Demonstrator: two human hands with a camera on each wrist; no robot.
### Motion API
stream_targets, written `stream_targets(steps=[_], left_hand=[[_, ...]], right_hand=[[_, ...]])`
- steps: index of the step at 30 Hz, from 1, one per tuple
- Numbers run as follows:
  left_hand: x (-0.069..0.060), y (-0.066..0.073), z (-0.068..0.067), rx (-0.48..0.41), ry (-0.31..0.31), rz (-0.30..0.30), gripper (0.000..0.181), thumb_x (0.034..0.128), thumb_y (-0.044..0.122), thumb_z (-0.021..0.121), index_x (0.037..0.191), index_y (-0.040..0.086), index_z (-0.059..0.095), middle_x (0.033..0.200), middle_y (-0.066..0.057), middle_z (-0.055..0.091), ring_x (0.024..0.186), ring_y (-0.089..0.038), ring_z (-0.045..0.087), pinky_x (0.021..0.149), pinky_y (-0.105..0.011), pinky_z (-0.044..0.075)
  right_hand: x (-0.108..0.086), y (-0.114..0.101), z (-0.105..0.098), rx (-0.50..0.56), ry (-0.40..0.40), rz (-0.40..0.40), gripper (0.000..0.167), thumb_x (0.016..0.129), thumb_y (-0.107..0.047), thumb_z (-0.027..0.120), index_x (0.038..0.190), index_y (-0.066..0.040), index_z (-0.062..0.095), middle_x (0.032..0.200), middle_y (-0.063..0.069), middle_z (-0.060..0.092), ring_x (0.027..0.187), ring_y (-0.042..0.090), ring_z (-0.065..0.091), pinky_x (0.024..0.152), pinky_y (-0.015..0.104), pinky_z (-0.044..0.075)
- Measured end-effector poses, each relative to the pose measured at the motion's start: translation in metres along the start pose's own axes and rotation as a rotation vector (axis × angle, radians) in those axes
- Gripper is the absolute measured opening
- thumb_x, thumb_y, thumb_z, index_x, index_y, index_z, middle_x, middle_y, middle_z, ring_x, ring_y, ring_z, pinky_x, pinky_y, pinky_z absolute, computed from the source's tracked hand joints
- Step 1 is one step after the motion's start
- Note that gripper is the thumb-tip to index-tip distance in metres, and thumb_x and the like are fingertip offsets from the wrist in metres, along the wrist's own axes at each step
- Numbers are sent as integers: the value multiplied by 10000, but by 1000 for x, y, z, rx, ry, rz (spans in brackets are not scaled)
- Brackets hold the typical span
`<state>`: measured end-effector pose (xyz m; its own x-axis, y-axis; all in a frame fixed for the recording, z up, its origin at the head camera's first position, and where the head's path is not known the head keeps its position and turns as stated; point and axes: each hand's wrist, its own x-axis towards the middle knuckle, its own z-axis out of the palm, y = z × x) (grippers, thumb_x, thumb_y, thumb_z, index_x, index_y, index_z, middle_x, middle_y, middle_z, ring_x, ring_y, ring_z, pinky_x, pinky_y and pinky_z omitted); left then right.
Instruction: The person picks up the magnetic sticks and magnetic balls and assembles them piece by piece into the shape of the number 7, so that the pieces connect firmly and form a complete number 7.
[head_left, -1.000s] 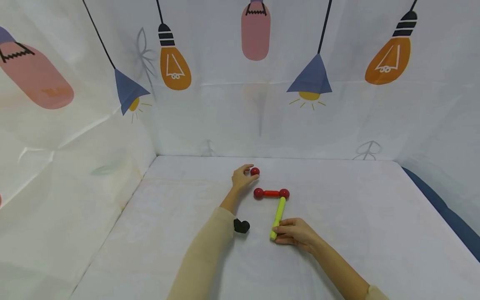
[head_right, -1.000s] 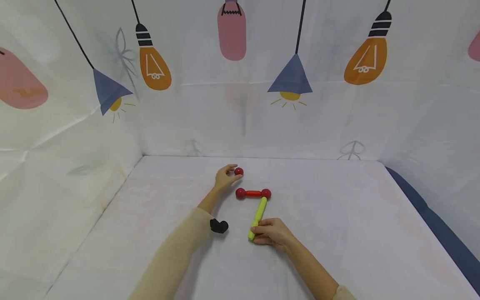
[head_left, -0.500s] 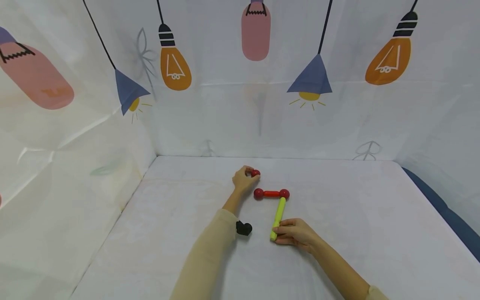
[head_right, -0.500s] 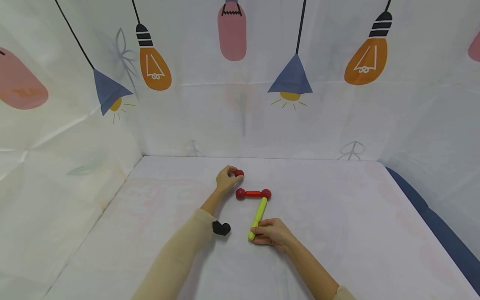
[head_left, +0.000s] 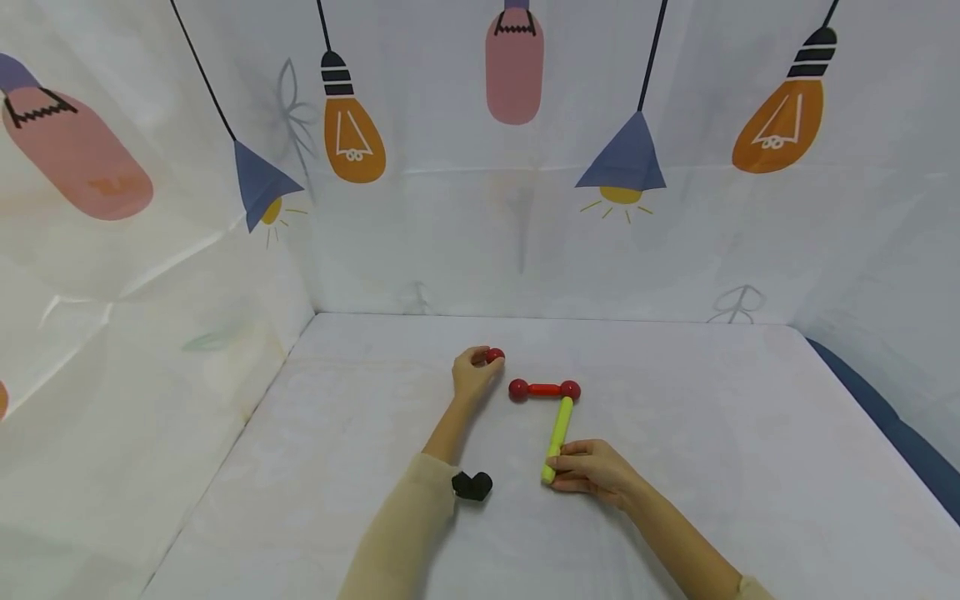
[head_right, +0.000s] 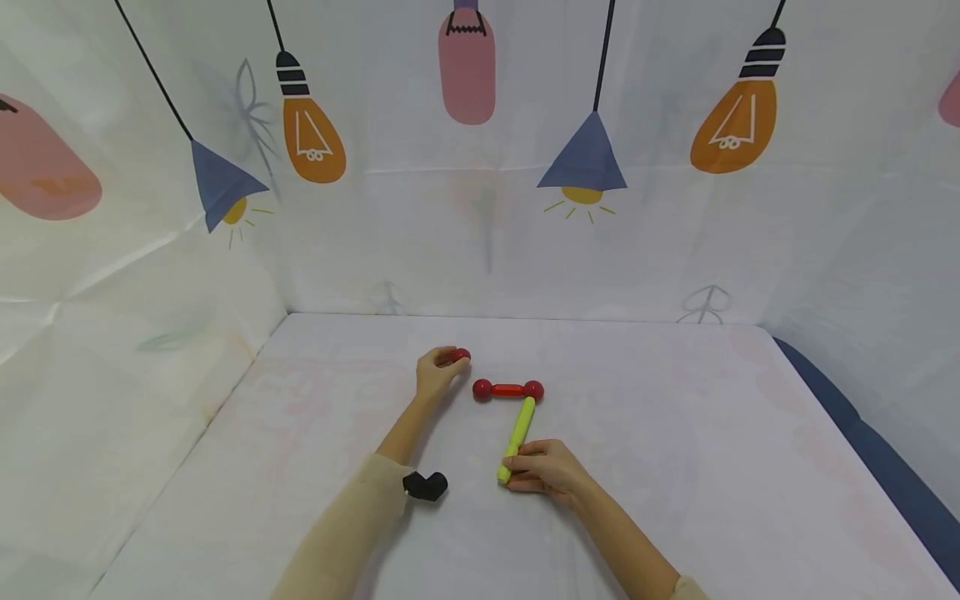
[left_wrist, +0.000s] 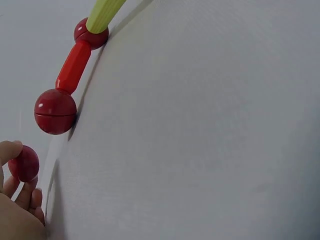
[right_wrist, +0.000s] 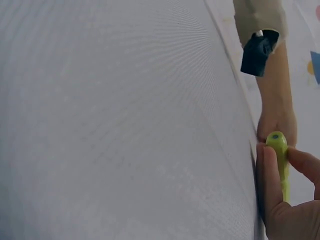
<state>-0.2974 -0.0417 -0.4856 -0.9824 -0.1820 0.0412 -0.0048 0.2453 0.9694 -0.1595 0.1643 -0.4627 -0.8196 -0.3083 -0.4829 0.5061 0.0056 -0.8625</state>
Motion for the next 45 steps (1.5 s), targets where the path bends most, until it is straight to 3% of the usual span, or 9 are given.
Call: stream_targets(steps=[6,15,21,31,39,45], left_hand=[[-17,-2,-18,13,-24,44,373,801,104,711,1141,-21,623,1073,-171,638,991,-282,591,897,-380,487],[-43,0,-44,6,-168,38,384,782,104,750,1111,-60,638,1021,-193,669,934,-278,638,839,-343,516],[-58,1,-53,10,-220,40,394,788,123,755,1118,-59,640,1021,-189,671,929,-272,637,832,-343,518],[-78,0,-57,48,-312,75,370,779,131,758,1084,-52,658,957,-152,684,844,-209,633,747,-272,516],[-89,2,-52,109,-405,100,347,778,177,751,1072,8,678,953,-87,680,845,-177,581,699,-246,492],[-96,1,-45,94,-421,182,339,764,131,759,1052,-29,679,914,-120,690,792,-154,586,692,-224,486]], right_hand=[[1,1,-1,-1,6,3,478,866,-128,679,1185,135,440,895,111,665,790,192,688,761,341,547],[1,1,-2,-4,5,-4,558,868,-117,673,1245,173,381,936,133,652,809,188,685,768,344,545],[1,1,-3,0,7,5,560,868,-125,677,1246,168,385,929,128,656,806,189,686,766,341,545],[0,2,-3,2,2,6,549,871,-125,672,1241,165,388,929,127,655,810,187,686,767,338,544],[1,2,-1,-5,13,0,586,857,-126,688,1247,172,367,928,130,654,806,188,689,760,336,546],[3,1,-1,-11,-1,-16,547,862,-124,680,1223,169,391,919,124,654,810,188,688,765,336,545]])
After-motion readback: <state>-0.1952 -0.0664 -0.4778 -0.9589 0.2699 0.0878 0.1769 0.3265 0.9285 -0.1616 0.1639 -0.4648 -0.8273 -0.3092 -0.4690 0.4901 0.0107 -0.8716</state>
